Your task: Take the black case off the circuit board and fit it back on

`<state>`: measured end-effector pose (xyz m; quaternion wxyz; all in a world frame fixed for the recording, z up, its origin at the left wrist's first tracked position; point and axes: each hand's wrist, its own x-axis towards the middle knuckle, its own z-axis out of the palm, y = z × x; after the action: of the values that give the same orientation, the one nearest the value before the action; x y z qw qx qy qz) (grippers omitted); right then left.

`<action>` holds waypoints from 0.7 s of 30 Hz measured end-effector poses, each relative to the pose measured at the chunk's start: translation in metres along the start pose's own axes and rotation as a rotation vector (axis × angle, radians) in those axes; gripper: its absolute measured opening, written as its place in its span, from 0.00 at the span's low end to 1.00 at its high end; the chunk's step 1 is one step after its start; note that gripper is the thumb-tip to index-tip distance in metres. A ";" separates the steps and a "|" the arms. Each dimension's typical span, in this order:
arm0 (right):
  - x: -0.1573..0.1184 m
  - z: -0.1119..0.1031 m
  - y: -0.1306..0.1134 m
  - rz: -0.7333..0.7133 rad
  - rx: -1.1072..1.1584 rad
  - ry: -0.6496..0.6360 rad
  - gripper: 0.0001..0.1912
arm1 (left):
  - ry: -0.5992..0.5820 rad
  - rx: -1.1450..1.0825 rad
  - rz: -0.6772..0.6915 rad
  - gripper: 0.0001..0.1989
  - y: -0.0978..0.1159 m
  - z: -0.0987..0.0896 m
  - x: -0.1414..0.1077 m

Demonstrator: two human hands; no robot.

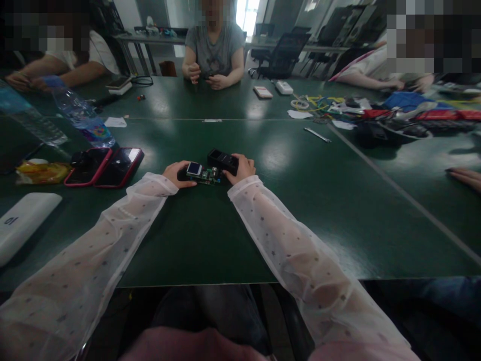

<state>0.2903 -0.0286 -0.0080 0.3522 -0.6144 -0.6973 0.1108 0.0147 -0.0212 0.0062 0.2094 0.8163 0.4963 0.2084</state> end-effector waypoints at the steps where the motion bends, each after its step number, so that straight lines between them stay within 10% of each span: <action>1: 0.000 0.000 0.001 0.008 0.006 -0.002 0.32 | -0.003 -0.002 -0.003 0.34 0.000 0.000 0.000; 11: -0.006 -0.011 -0.020 -0.152 0.118 0.199 0.33 | -0.022 0.021 -0.007 0.34 0.001 -0.001 0.000; 21: -0.017 0.002 -0.033 -0.357 0.230 0.043 0.31 | 0.005 0.065 -0.038 0.37 0.000 0.003 0.002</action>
<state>0.2629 -0.0507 0.0039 0.4488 -0.4390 -0.7702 0.1126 0.0170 -0.0195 0.0043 0.1853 0.8127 0.5186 0.1903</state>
